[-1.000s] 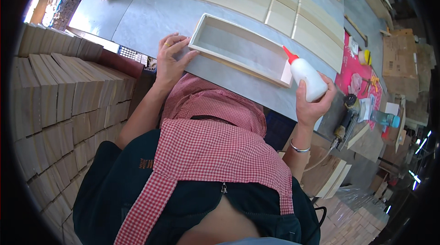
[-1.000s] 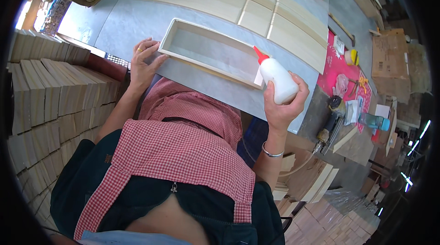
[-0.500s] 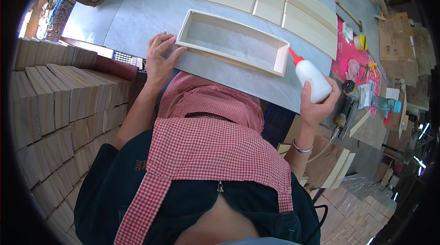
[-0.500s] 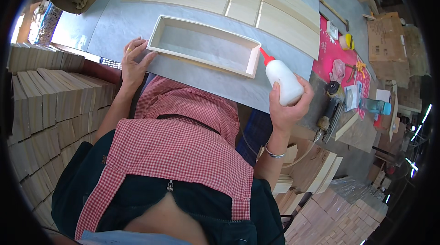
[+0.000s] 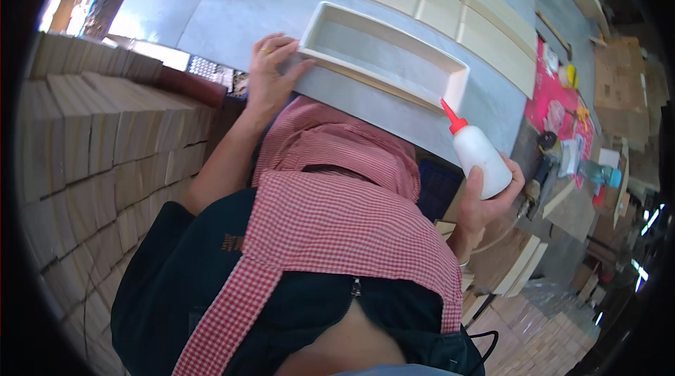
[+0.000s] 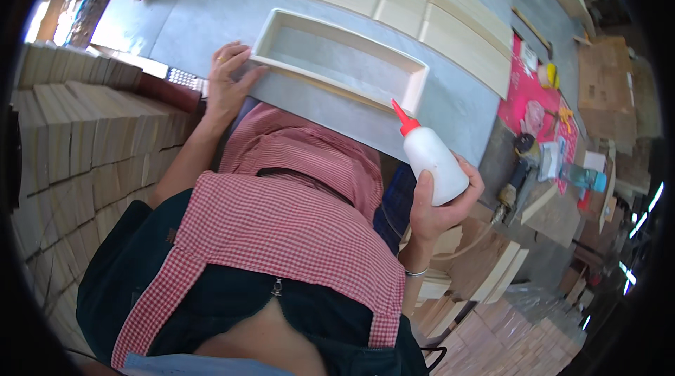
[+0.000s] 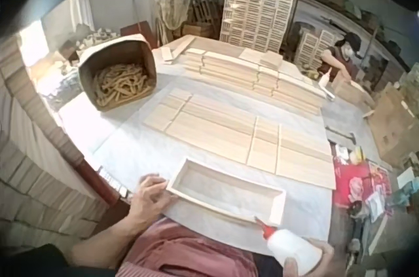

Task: The recorder assembles wooden boxes by applying glue to wooden slats and securing them with a pneumatic nail gun.

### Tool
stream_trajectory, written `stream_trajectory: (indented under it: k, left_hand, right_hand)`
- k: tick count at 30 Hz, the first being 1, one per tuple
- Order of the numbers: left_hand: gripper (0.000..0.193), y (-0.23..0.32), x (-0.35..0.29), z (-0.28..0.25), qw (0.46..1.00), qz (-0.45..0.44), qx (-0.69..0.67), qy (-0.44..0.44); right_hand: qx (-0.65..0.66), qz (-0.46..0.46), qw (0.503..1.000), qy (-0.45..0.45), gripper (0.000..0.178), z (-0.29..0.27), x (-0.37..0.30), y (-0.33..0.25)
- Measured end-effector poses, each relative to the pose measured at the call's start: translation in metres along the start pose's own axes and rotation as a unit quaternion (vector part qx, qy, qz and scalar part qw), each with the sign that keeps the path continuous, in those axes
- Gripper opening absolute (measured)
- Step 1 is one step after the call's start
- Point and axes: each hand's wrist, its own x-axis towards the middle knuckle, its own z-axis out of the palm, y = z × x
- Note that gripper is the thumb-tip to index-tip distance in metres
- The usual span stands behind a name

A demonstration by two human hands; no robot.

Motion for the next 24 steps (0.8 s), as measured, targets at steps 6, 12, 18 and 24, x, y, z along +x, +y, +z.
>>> stream_trajectory:
  k: [6,12,18,24]
  left_hand:
    - [0.035,-0.002,-0.005,0.006,0.999,0.033,-0.013,0.022]
    - [0.035,-0.001,-0.004,0.006,0.999,0.034,-0.022,0.017]
    - [0.037,0.0,-0.004,0.004,0.999,0.031,-0.024,0.017]
    - [0.036,-0.002,-0.003,0.003,0.999,0.032,-0.022,0.017]
  right_hand:
    - [0.144,-0.022,0.983,-0.109,0.061,0.098,0.002,-0.035]
    - [0.139,-0.115,0.971,-0.155,0.06,0.148,0.014,-0.043]
    - [0.108,-0.132,0.974,-0.153,0.059,0.138,0.017,-0.043]
    - [0.067,-0.083,0.985,-0.133,0.058,0.102,0.011,-0.037]
